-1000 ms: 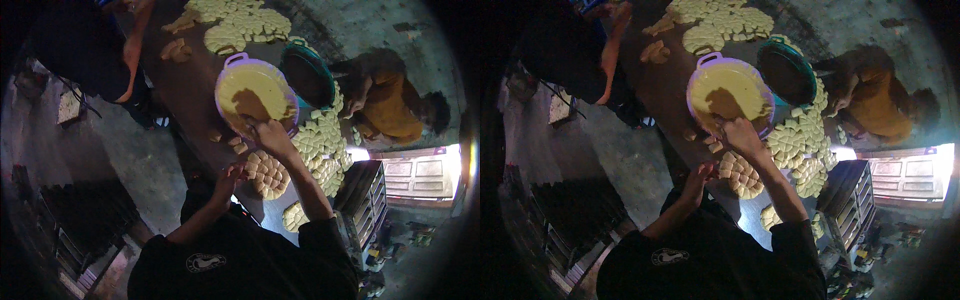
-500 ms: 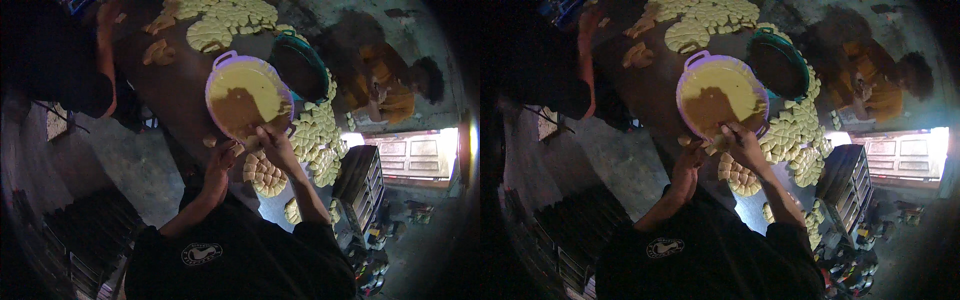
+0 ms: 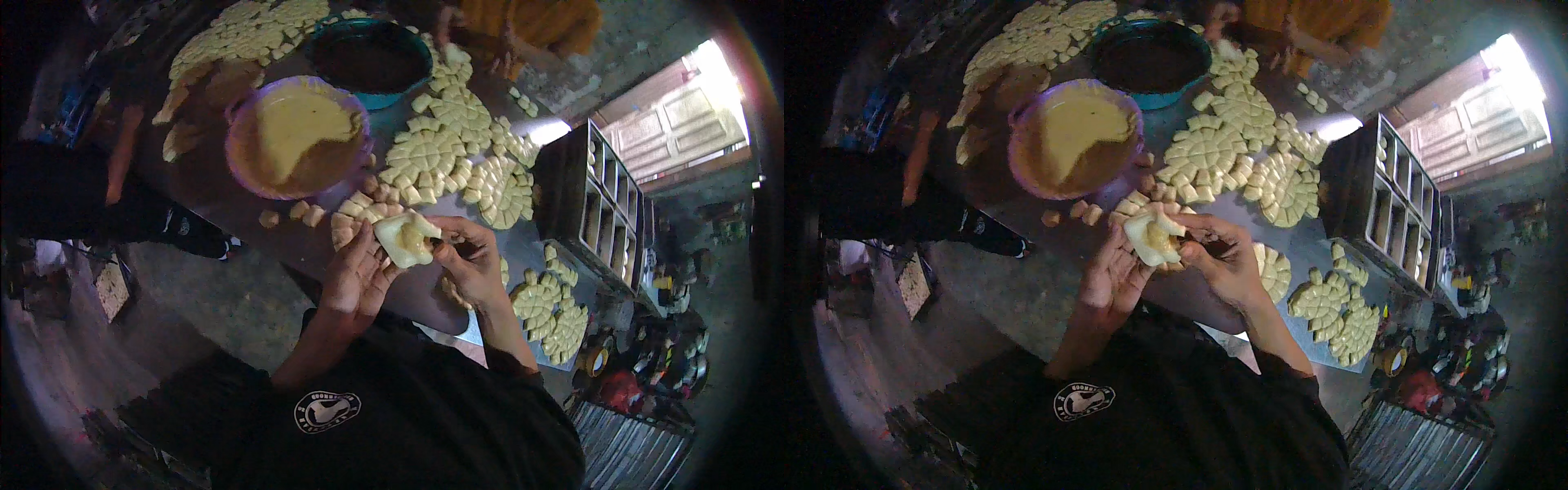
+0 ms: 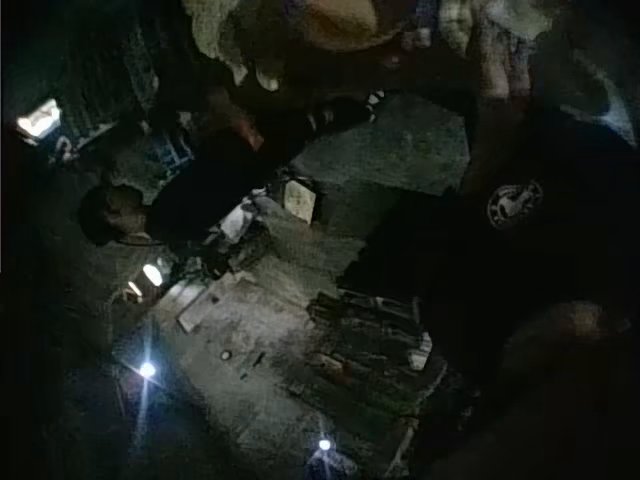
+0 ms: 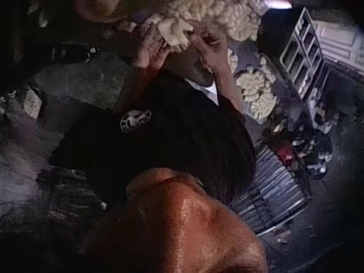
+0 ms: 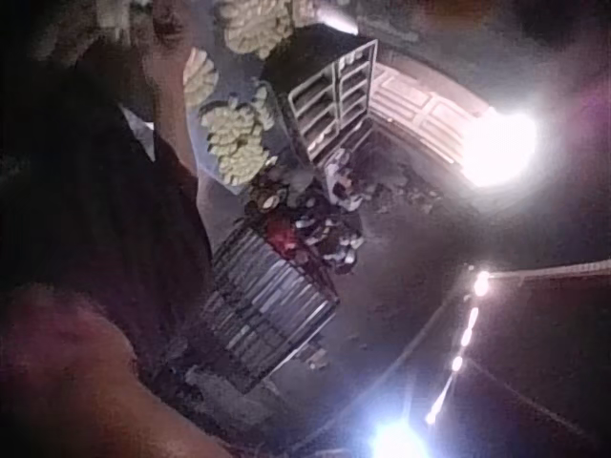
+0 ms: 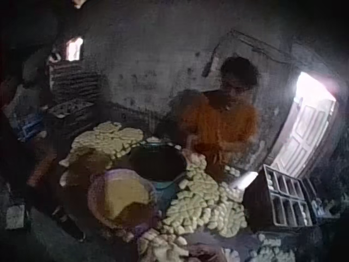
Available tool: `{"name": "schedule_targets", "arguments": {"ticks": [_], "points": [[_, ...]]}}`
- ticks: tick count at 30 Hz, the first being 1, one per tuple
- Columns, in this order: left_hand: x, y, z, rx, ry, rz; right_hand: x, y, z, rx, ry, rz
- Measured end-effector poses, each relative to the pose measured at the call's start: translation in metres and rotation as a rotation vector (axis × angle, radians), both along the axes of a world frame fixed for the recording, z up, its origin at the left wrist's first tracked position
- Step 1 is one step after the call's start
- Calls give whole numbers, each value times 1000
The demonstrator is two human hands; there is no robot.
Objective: The person shapes pieces of dough by hand, fills some with a dark paste from a bowl, and places the formed rolls into metal baking pans on a table.
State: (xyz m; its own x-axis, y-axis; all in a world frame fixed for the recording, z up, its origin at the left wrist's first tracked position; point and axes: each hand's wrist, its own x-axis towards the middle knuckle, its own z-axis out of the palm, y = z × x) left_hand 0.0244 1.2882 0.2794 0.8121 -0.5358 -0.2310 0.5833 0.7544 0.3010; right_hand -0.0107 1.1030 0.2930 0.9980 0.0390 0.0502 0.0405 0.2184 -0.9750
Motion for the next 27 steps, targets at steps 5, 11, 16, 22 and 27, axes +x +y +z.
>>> {"name": "schedule_targets", "arguments": {"ticks": [5, 11, 16, 22, 27], "points": [[-48, -55, 6, 272, -456, 40, -56, -36, 27, -748, -429, -207], [-99, -99, 11, 438, -584, 39, -106, -69, 4, -333, -482, -368], [-121, -118, 0, 344, -316, 78, -138, -83, 16, -837, -613, -241], [-124, -109, -6, 751, -567, 103, -142, -92, 30, -827, -659, -97], [-115, -75, -5, 779, -806, 43, -130, -73, 22, -828, -473, -96]]}}
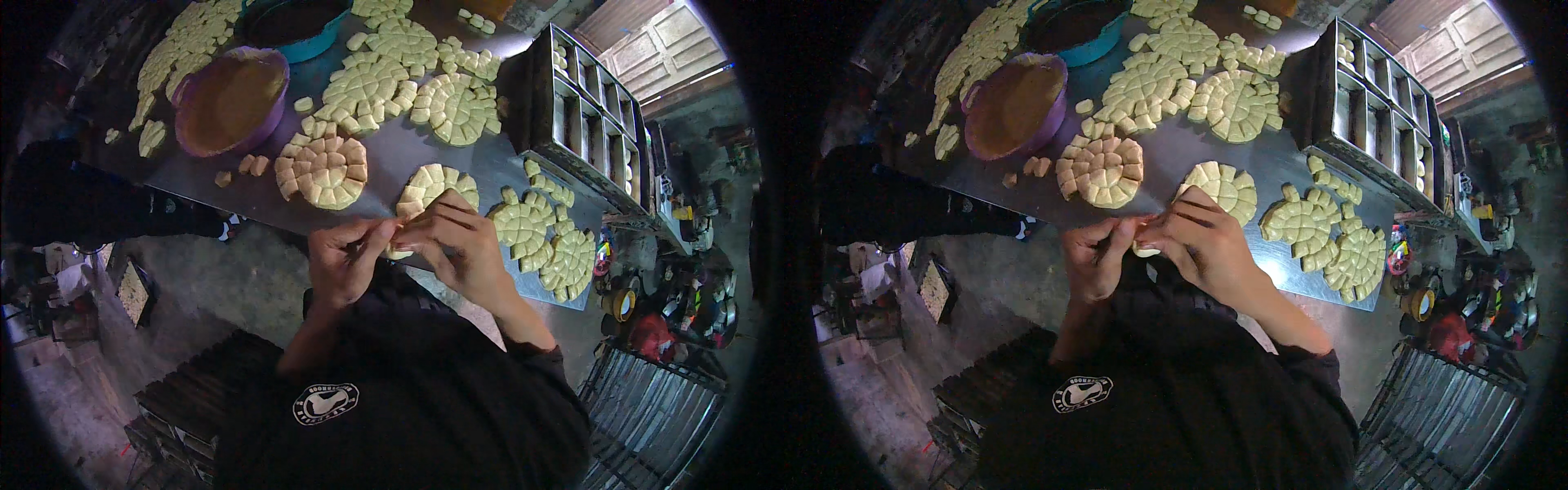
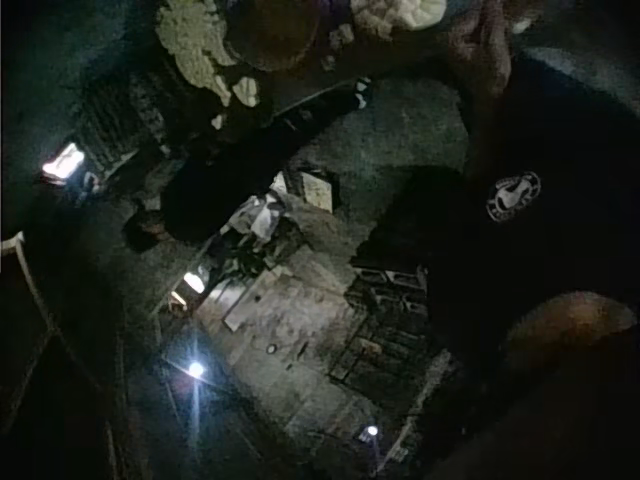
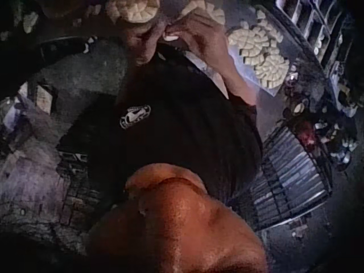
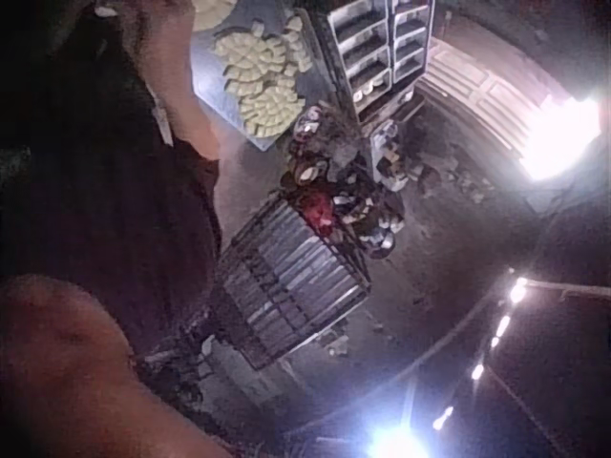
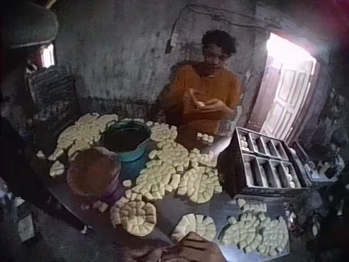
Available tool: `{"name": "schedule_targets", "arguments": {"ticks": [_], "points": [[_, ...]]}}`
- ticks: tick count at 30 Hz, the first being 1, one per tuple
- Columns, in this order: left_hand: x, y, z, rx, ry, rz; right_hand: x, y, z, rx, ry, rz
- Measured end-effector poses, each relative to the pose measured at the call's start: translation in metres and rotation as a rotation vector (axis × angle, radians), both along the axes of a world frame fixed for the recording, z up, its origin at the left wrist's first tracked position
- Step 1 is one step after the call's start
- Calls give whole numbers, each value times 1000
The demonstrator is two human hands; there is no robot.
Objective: The person shapes pieces of dough by hand, fills some with a dark paste from a bowl, and places the formed rolls into metal baking pans on a table.
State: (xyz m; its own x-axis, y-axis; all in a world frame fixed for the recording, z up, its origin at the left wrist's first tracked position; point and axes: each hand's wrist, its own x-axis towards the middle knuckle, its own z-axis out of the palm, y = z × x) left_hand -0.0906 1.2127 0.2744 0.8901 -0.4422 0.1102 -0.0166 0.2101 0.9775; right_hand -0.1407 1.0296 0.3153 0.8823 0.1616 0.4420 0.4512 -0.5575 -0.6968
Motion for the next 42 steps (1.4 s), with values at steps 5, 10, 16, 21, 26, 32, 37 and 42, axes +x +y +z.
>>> {"name": "schedule_targets", "arguments": {"ticks": [5, 10, 16, 21, 26, 32, 37, 42], "points": [[20, 54, -19, 88, -163, -221, 12, 45, -15, 255, 146, -47], [24, 118, -52, 37, 470, -200, 17, 96, -19, 274, 393, 150], [60, 181, -59, 68, 963, -301, 41, 161, -54, 24, 418, -65], [94, 171, -71, 117, 743, -333, 63, 174, -75, 284, 435, -171], [108, 114, -119, 31, 124, -432, 54, 164, -82, 977, 680, -408], [114, 83, -124, 93, 340, -550, 34, 133, -131, 545, 523, -756], [120, 121, -130, 754, -287, -506, 33, 109, -171, -550, 297, -956], [119, 138, -114, 1174, -829, -659, 100, 13, -171, -822, 126, -723]]}}
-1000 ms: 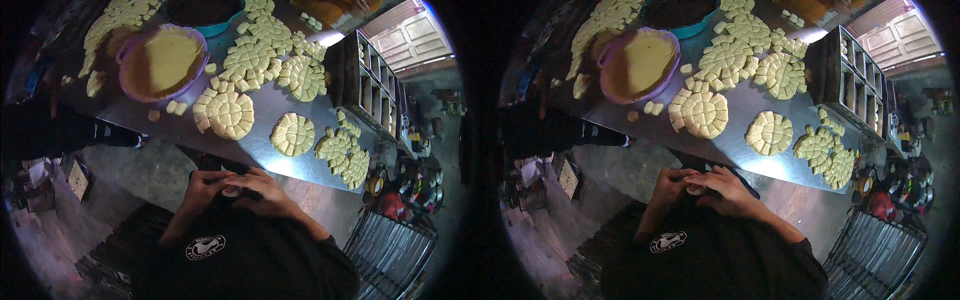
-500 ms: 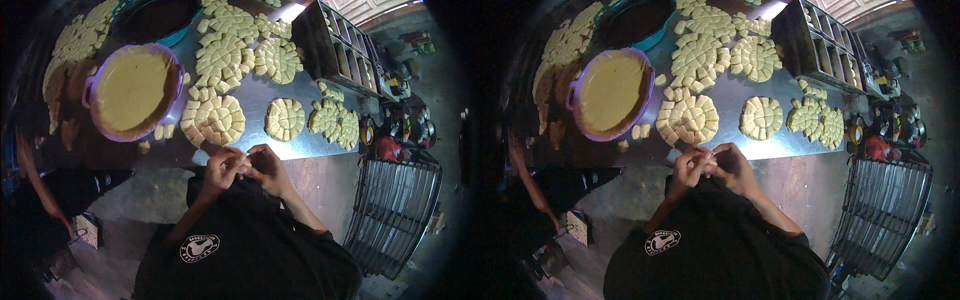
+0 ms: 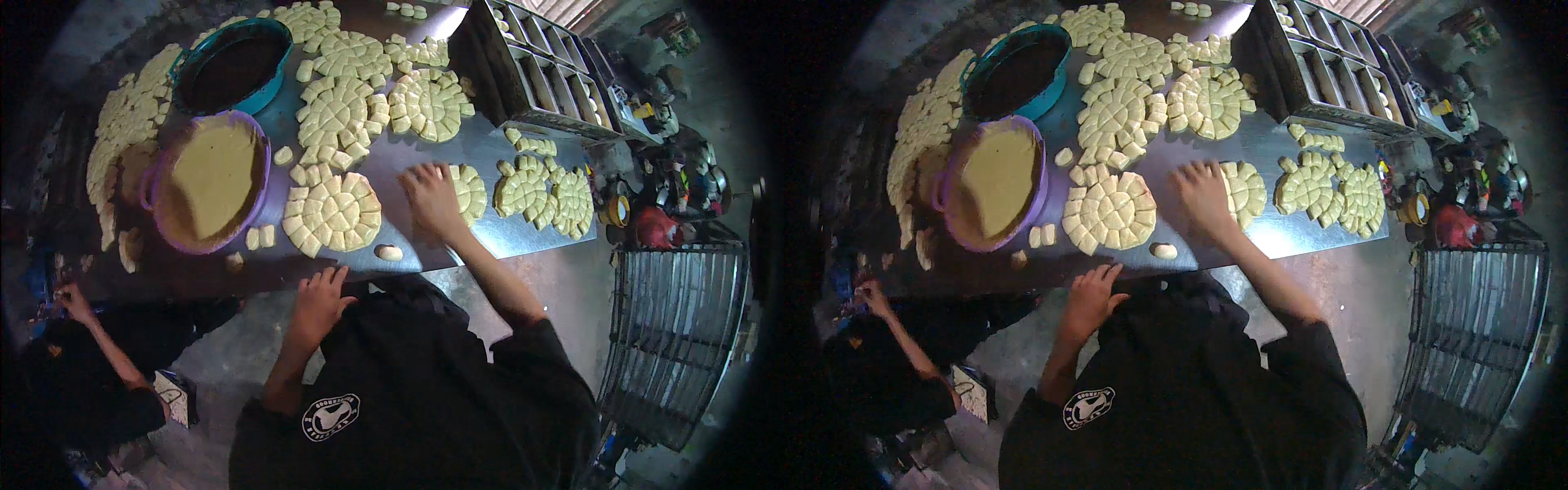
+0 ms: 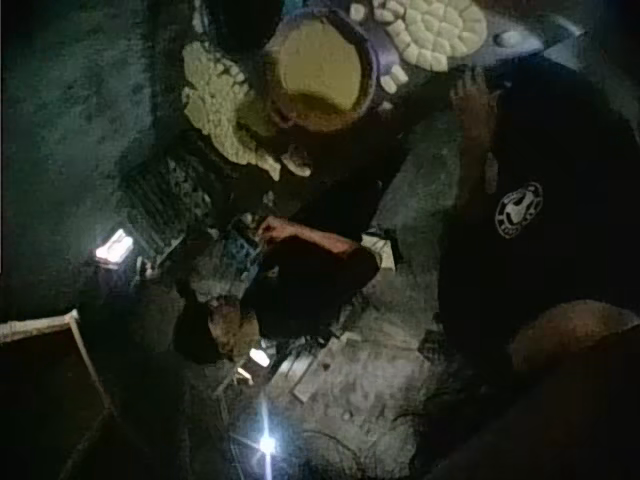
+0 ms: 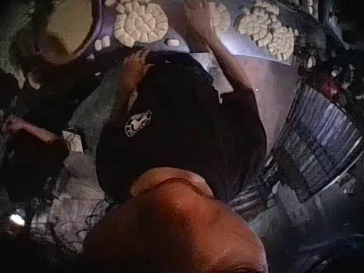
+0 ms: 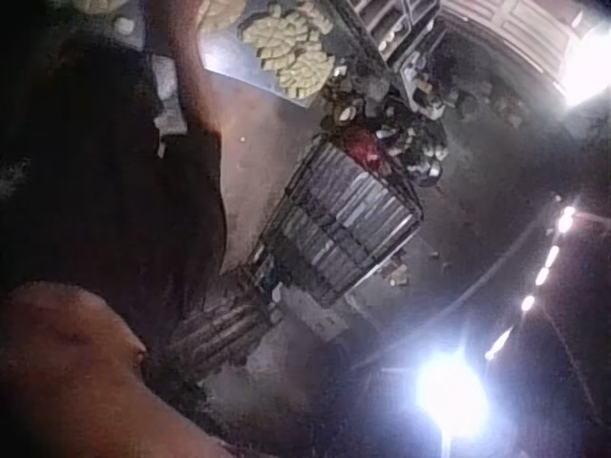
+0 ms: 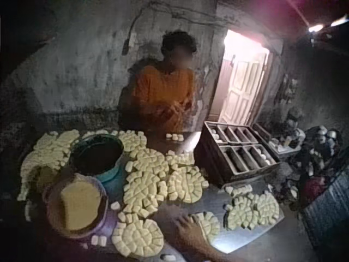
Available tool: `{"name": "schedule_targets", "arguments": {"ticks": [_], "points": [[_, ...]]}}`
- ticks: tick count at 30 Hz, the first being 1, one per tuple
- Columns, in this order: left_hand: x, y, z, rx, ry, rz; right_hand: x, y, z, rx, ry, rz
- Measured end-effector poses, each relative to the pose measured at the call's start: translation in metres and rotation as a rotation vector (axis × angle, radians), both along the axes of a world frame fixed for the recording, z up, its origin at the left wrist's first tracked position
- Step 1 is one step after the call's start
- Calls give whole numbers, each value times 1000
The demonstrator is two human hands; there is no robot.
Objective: The person shapes pieces of dough by hand, fills some with a dark paste from a bowl, and places the formed rolls into metal baking pans on a table.
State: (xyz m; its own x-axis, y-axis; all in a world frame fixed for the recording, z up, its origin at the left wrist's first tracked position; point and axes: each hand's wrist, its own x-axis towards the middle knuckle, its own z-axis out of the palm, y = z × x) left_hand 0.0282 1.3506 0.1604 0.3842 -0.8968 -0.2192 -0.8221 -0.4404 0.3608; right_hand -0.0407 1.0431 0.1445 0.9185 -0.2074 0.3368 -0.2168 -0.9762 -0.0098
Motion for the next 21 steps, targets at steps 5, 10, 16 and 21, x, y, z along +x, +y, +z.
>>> {"name": "schedule_targets", "arguments": {"ticks": [5, 10, 16, 21], "points": [[-14, -18, 35, 10, -19, 111, 98, -111, -57, -203, -5, 129], [-40, -66, 60, -325, 165, 199, 113, -139, -39, 17, -131, 273], [-81, -117, 31, -719, 434, 621, 30, -87, -3, 1050, -184, 169], [-106, -162, 56, -1176, 1065, 1076, -43, -26, 63, 1698, -225, 389]]}}
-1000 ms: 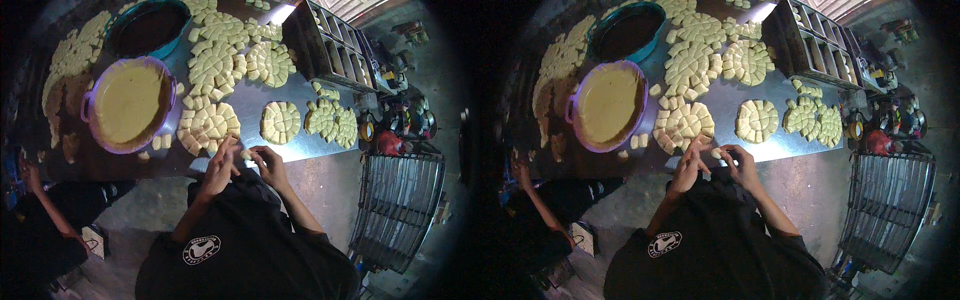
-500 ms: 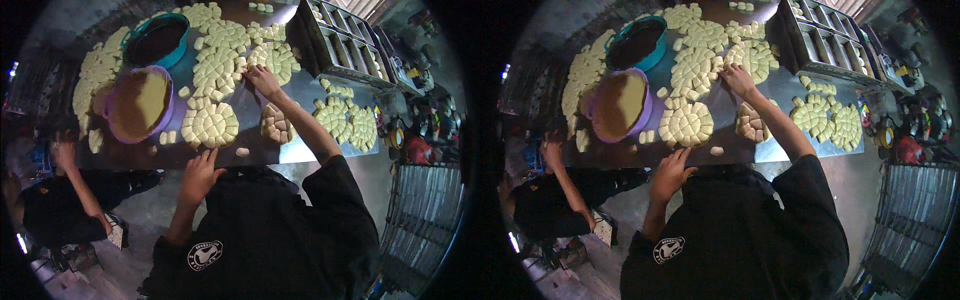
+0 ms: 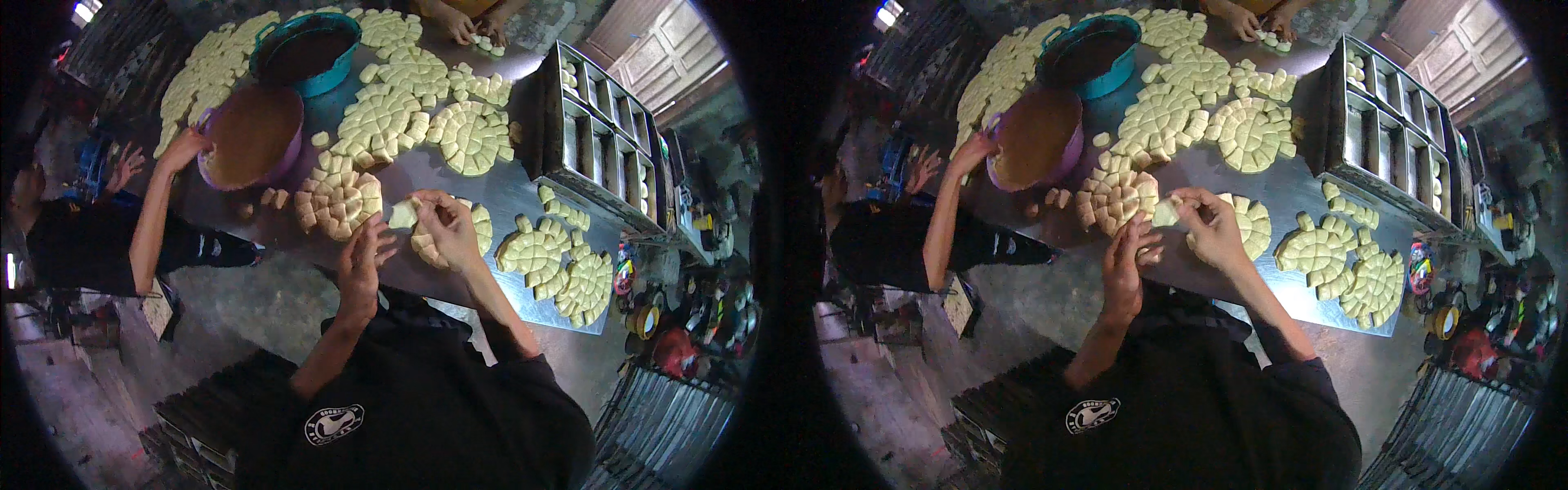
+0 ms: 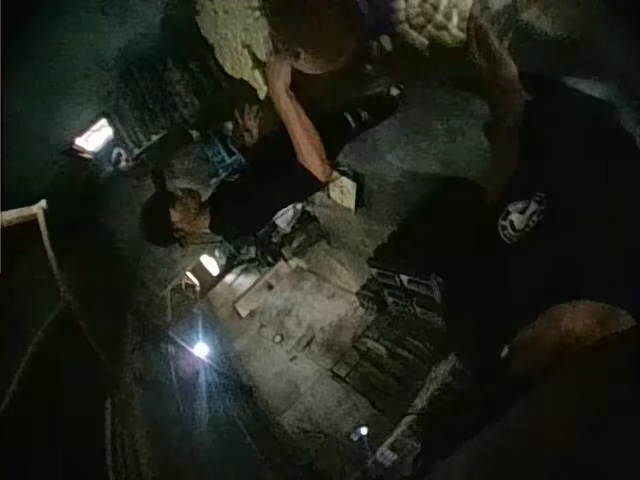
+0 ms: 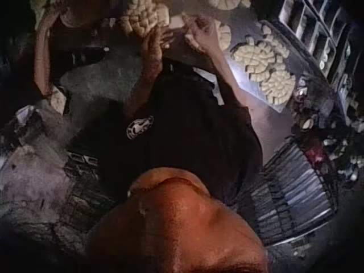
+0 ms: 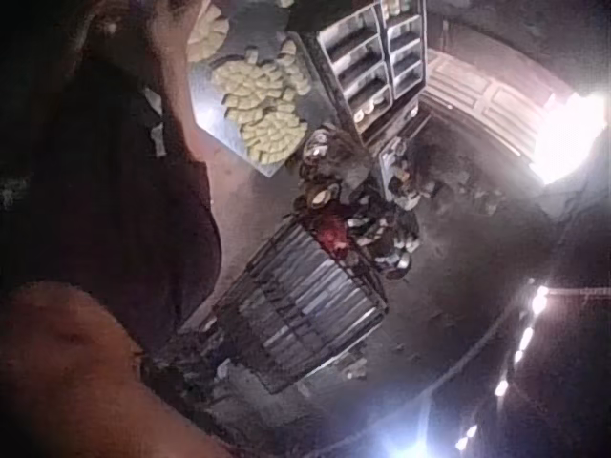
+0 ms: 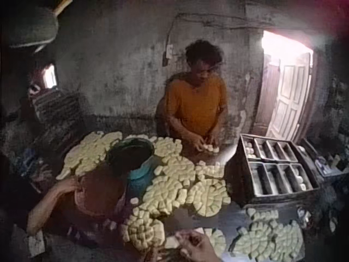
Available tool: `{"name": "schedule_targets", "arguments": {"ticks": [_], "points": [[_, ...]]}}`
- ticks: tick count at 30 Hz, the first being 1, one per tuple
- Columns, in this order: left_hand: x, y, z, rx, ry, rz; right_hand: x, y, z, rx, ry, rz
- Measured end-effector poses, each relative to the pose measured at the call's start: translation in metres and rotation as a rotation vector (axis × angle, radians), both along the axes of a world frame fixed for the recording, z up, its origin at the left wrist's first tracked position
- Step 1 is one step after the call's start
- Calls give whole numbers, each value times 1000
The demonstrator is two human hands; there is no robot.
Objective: The person shapes pieces of dough by hand, fills some with a dark paste from a bowl, and places the formed rolls into metal baking pans on a table.
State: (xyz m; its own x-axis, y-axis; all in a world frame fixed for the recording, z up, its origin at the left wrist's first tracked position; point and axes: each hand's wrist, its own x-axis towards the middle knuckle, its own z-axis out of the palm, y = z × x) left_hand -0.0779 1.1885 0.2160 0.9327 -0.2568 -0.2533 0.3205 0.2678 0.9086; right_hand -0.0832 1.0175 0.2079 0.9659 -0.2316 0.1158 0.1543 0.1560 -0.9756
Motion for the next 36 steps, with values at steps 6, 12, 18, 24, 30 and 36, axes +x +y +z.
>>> {"name": "schedule_targets", "arguments": {"ticks": [6, 12, 18, 24, 30, 36], "points": [[-13, -31, 54, -18, -203, 40, 1, 10, 30, -189, -163, -152], [41, -13, 28, 89, -912, 222, 21, 44, 60, 198, 21, -167], [119, 49, 9, -331, -1483, 62, 47, 124, 72, 322, 49, 203], [116, 85, -8, -795, -649, 391, 107, 181, 62, 23, 156, 354], [145, 151, -12, -303, -306, 535, 201, 215, 81, -273, 67, 548], [142, 191, -79, -357, 609, 342, 279, 250, 45, -1425, 72, 721]]}}
